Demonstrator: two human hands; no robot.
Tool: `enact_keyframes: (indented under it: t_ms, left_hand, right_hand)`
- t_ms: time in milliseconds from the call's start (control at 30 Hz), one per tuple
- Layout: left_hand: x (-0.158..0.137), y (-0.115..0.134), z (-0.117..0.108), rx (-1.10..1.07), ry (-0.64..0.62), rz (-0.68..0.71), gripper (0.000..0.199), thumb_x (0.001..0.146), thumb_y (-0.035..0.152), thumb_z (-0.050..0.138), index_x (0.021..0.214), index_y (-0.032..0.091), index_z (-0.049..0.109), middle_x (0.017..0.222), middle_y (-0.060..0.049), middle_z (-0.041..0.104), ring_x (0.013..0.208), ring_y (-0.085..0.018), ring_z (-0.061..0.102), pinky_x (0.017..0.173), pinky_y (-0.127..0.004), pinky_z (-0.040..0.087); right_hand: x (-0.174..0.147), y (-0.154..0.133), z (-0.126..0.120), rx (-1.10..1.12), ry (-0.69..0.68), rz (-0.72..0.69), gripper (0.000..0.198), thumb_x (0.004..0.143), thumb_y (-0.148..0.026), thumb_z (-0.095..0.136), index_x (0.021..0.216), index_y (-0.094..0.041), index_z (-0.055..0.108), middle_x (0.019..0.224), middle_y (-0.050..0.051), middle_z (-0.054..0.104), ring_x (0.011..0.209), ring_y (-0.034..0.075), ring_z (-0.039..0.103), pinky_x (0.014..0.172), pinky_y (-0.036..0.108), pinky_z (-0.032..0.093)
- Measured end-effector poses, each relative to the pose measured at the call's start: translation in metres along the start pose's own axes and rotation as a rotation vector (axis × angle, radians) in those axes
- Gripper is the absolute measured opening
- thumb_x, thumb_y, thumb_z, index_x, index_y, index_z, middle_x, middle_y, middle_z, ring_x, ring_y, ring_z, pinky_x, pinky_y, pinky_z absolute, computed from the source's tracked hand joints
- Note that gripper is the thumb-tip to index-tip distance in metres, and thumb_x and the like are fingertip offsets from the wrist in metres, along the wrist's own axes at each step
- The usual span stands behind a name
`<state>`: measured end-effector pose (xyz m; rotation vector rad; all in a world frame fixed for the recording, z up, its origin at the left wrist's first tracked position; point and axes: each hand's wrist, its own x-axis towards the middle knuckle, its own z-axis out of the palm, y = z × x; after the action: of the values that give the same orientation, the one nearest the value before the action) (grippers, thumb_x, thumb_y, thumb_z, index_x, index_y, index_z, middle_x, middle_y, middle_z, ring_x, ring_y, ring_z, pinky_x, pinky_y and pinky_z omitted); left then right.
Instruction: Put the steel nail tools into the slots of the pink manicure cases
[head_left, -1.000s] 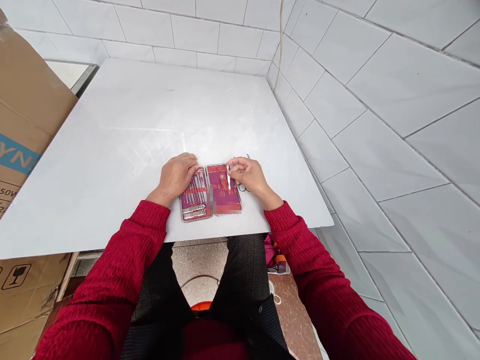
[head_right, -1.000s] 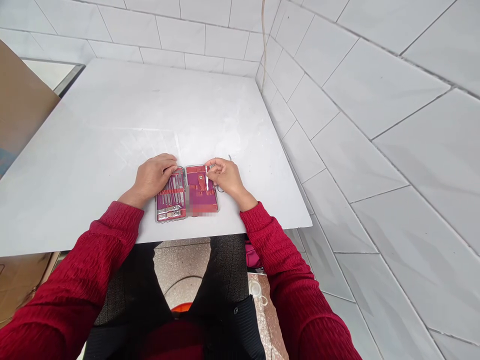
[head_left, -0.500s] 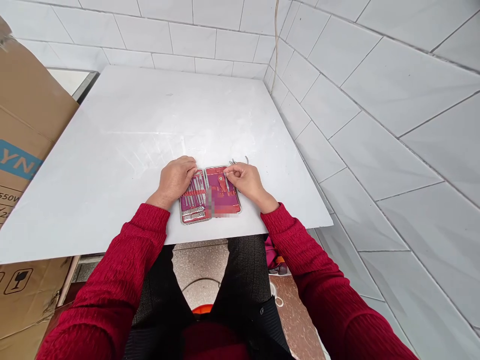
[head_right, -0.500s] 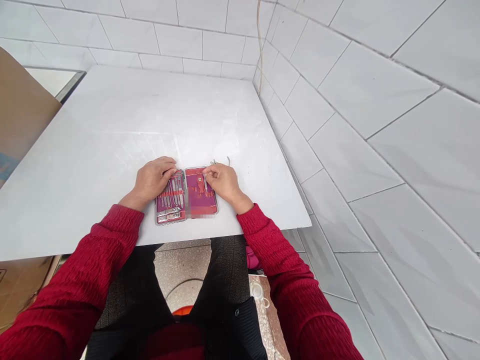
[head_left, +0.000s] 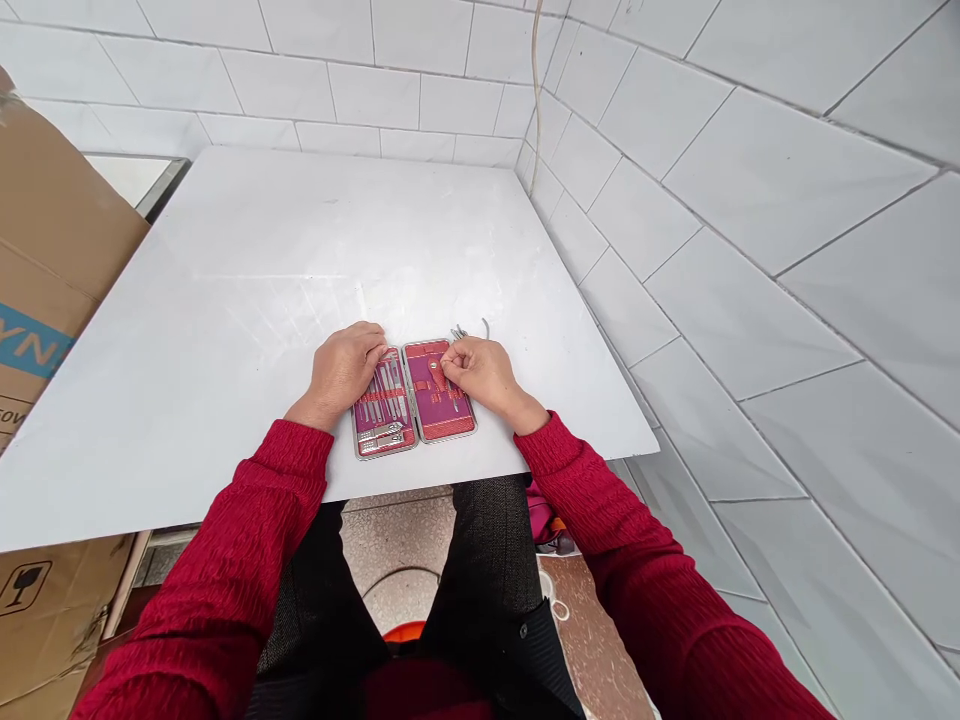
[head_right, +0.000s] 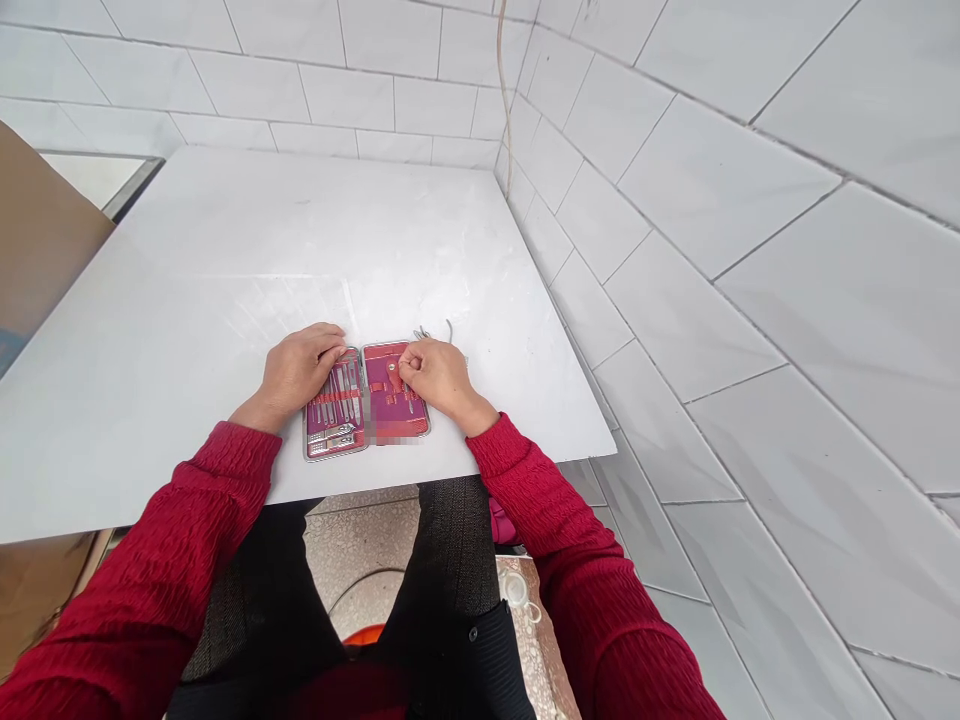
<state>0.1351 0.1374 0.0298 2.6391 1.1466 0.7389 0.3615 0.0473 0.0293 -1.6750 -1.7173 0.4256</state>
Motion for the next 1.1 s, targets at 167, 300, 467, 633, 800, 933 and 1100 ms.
enact_keyframes:
  t_ms: [167, 300, 467, 633, 800, 933, 1100]
  left_hand:
    - [0.001, -0.001, -0.001, -0.006, -0.004, 0.002, 0.03, 0.097, 0.028, 0.044, 0.087, 0.022, 0.072, 0.118, -0.006, 0.073, 0.107, -0.026, 0.068, 0.081, -0.038, 0.054]
    - [0.002, -0.001, -0.001, 0.0, -0.011, -0.005, 0.029, 0.096, 0.026, 0.045, 0.085, 0.022, 0.072, 0.117, -0.005, 0.073, 0.108, -0.026, 0.068, 0.081, -0.038, 0.053]
    - [0.002, -0.002, 0.0, 0.005, -0.004, -0.007, 0.029, 0.096, 0.026, 0.045, 0.086, 0.023, 0.072, 0.117, -0.005, 0.073, 0.106, -0.026, 0.068, 0.081, -0.038, 0.053]
    - [0.001, -0.002, 0.0, 0.008, -0.004, -0.002, 0.029, 0.096, 0.026, 0.045, 0.086, 0.023, 0.072, 0.115, -0.005, 0.074, 0.105, -0.026, 0.068, 0.076, -0.038, 0.052]
    - [0.001, -0.001, -0.001, 0.003, -0.001, -0.01, 0.029, 0.096, 0.026, 0.045, 0.086, 0.023, 0.072, 0.114, -0.005, 0.074, 0.106, -0.026, 0.068, 0.076, -0.038, 0.052]
    - [0.001, 0.0, -0.002, -0.003, -0.003, -0.002, 0.03, 0.098, 0.028, 0.044, 0.086, 0.023, 0.072, 0.115, -0.005, 0.074, 0.107, -0.026, 0.068, 0.078, -0.038, 0.052]
    - [0.001, 0.0, -0.002, -0.001, -0.016, -0.005, 0.031, 0.098, 0.028, 0.044, 0.086, 0.022, 0.072, 0.115, -0.006, 0.074, 0.108, -0.027, 0.068, 0.081, -0.04, 0.053]
  right_hand:
    - [0.004, 0.006, -0.009, 0.022, 0.071, 0.015, 0.015, 0.083, -0.021, 0.062, 0.07, -0.02, 0.07, 0.071, -0.002, 0.067, 0.063, 0.013, 0.055, 0.063, 0.027, 0.04]
    - [0.012, 0.023, -0.033, -0.008, 0.328, 0.18, 0.016, 0.085, -0.027, 0.06, 0.08, -0.02, 0.073, 0.075, 0.001, 0.07, 0.068, 0.016, 0.059, 0.066, 0.028, 0.043]
    - [0.015, 0.03, -0.051, -0.218, 0.326, 0.31, 0.015, 0.083, -0.024, 0.059, 0.073, -0.021, 0.071, 0.072, 0.001, 0.07, 0.067, 0.017, 0.059, 0.063, 0.028, 0.038]
    - [0.01, 0.024, -0.05, -0.264, 0.134, 0.318, 0.011, 0.081, -0.023, 0.064, 0.073, -0.022, 0.071, 0.079, -0.001, 0.074, 0.07, 0.015, 0.062, 0.061, 0.027, 0.036]
    - [0.01, 0.02, -0.051, -0.394, 0.007, 0.35, 0.012, 0.083, -0.024, 0.064, 0.075, -0.022, 0.073, 0.081, 0.001, 0.075, 0.075, 0.017, 0.064, 0.061, 0.028, 0.034]
    - [0.01, 0.017, -0.048, -0.549, -0.041, 0.308, 0.019, 0.088, -0.022, 0.058, 0.077, -0.02, 0.073, 0.083, 0.007, 0.076, 0.077, 0.02, 0.065, 0.063, 0.029, 0.034]
    - [0.009, 0.018, -0.048, -0.488, 0.003, 0.266, 0.018, 0.086, -0.016, 0.055, 0.073, -0.019, 0.068, 0.079, 0.007, 0.074, 0.074, 0.019, 0.063, 0.064, 0.029, 0.036]
